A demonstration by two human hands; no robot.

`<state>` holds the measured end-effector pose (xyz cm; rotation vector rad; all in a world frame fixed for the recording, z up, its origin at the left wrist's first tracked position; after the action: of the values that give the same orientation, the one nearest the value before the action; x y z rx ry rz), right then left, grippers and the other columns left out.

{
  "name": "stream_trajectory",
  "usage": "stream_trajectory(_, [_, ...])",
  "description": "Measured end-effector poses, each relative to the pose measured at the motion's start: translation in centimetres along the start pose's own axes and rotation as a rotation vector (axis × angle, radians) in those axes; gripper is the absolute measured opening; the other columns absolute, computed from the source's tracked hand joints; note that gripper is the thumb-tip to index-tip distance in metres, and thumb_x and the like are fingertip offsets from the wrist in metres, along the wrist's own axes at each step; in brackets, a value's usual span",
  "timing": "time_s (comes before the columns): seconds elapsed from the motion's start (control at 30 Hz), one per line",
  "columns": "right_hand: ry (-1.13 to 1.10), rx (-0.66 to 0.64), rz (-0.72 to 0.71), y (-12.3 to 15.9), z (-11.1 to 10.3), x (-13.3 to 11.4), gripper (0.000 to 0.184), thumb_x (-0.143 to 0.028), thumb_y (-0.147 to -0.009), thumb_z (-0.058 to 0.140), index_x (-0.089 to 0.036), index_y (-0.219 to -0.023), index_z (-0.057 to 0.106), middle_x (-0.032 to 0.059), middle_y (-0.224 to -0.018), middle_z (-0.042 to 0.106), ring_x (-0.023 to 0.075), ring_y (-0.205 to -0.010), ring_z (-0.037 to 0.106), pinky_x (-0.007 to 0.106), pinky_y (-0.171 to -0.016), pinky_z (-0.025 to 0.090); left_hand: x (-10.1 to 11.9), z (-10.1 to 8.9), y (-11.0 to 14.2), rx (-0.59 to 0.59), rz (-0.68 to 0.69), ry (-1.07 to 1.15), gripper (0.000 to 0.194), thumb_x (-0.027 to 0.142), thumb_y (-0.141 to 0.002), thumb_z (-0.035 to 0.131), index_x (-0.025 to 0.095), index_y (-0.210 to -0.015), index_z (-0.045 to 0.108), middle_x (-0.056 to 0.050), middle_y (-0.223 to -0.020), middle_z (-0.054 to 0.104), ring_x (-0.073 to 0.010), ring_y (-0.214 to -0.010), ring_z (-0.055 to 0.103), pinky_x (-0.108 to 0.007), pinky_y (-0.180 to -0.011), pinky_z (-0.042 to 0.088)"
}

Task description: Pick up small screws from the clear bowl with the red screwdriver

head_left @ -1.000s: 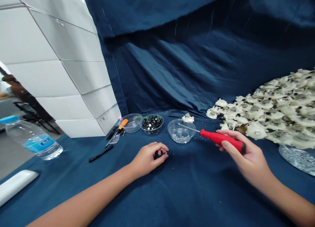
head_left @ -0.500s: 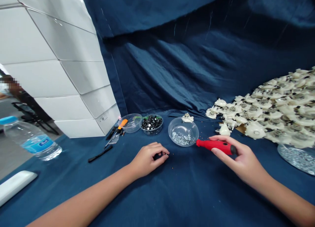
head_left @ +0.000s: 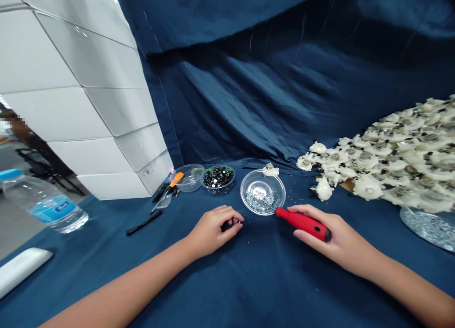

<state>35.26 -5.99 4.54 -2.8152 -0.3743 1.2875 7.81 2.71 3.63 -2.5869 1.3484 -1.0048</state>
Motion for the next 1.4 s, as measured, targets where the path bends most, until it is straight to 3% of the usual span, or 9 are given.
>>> stream_trajectory(0.2, [-0.036,-0.019,0.057,0.0,0.5,0.6,0.047,-0.061,-0.105,0.064,-0.037,-0.146,0.062,0.0019,-0.120,0.081,0.0269,-0.093,0.075,0.042,-0.084,0.055,-0.3,0.1,0.1,-0.009,-0.010,0.009,0.016,0.030,-0.106,0.066,0.023,-0.118,0.075,-0.003,-0.094,0.072,-0.0182,-0.087,0.067,-0.030,-0.077,0.051])
stream_trajectory(0.33, [-0.045,0.020,0.056,0.0,0.6,1.1,0.051,-0.064,-0.104,0.064,-0.036,-0.148,0.064,0.0032,-0.120,0.082,0.0294,-0.094,0.077,0.043,-0.083,0.056,-0.8,0.3,0.5,0.019,-0.049,0.078,0.052,0.027,-0.106,0.064,0.027,-0.156,0.051,-0.003,-0.107,0.073,-0.0148,-0.082,0.065,-0.026,-0.070,0.051])
stream_trajectory(0.4, [-0.034,0.010,0.041,0.1,0.7,1.0,0.051,-0.063,-0.105,0.063,-0.035,-0.148,0.064,0.0039,-0.120,0.083,0.0296,-0.094,0.077,0.043,-0.081,0.057,-0.6,0.4,0.6,0.015,-0.022,0.063,0.063,0.025,-0.108,0.061,0.031,-0.166,0.040,-0.002,-0.110,0.072,-0.0137,-0.079,0.063,-0.025,-0.069,0.051])
stream_trajectory(0.57, [0.027,0.005,-0.051,0.2,0.8,0.5,0.049,-0.057,-0.106,0.066,-0.036,-0.151,0.063,0.0052,-0.142,0.077,0.0323,-0.118,0.077,0.043,-0.095,0.060,0.6,0.7,0.3,-0.068,0.105,-0.098,0.041,0.022,-0.110,0.056,0.031,-0.150,0.062,-0.004,-0.109,0.073,-0.0192,-0.095,0.065,-0.032,-0.085,0.053])
stream_trajectory(0.7, [0.058,0.065,-0.112,0.4,0.5,0.5,0.046,-0.053,-0.106,0.068,-0.037,-0.150,0.063,0.0034,-0.146,0.076,0.0316,-0.126,0.075,0.045,-0.104,0.058,0.7,0.5,0.1,-0.043,0.120,-0.098,0.034,0.022,-0.111,0.055,0.027,-0.143,0.067,-0.005,-0.109,0.074,-0.0206,-0.097,0.067,-0.034,-0.088,0.053])
stream_trajectory(1.03, [0.104,0.176,-0.187,0.6,-0.3,0.1,0.043,-0.044,-0.106,0.070,-0.036,-0.148,0.063,0.0018,-0.137,0.079,0.0252,-0.111,0.080,0.037,-0.094,0.062,0.3,0.5,0.3,-0.025,0.095,-0.066,0.033,0.026,-0.111,0.058,0.027,-0.143,0.068,-0.006,-0.106,0.075,-0.0205,-0.097,0.069,-0.034,-0.087,0.054])
stream_trajectory(1.23, [0.153,0.297,-0.309,1.2,-1.2,-1.0,0.037,-0.036,-0.103,0.073,-0.033,-0.140,0.069,0.0034,-0.129,0.082,0.0262,-0.108,0.081,0.037,-0.092,0.063,0.4,0.4,0.2,-0.027,0.097,-0.056,0.034,0.026,-0.111,0.058,0.027,-0.143,0.068,-0.005,-0.106,0.075,-0.0204,-0.097,0.068,-0.034,-0.087,0.055])
stream_trajectory(1.4, [0.112,0.376,-0.294,1.8,-2.0,-1.4,0.030,-0.036,-0.101,0.074,-0.034,-0.131,0.074,0.0027,-0.116,0.085,0.0257,-0.095,0.081,0.038,-0.086,0.063,0.4,0.4,0.1,-0.021,0.074,-0.047,0.033,0.027,-0.110,0.059,0.025,-0.141,0.069,-0.005,-0.102,0.074,-0.0199,-0.093,0.068,-0.032,-0.082,0.055])
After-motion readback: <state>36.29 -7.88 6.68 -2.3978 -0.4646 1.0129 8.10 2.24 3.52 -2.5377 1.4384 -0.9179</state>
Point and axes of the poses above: each hand's wrist, its own y-axis away from the middle knuckle, its own z-axis out of the palm, x = y × z, the point moved 7 cm from there along -y, towards the middle knuckle
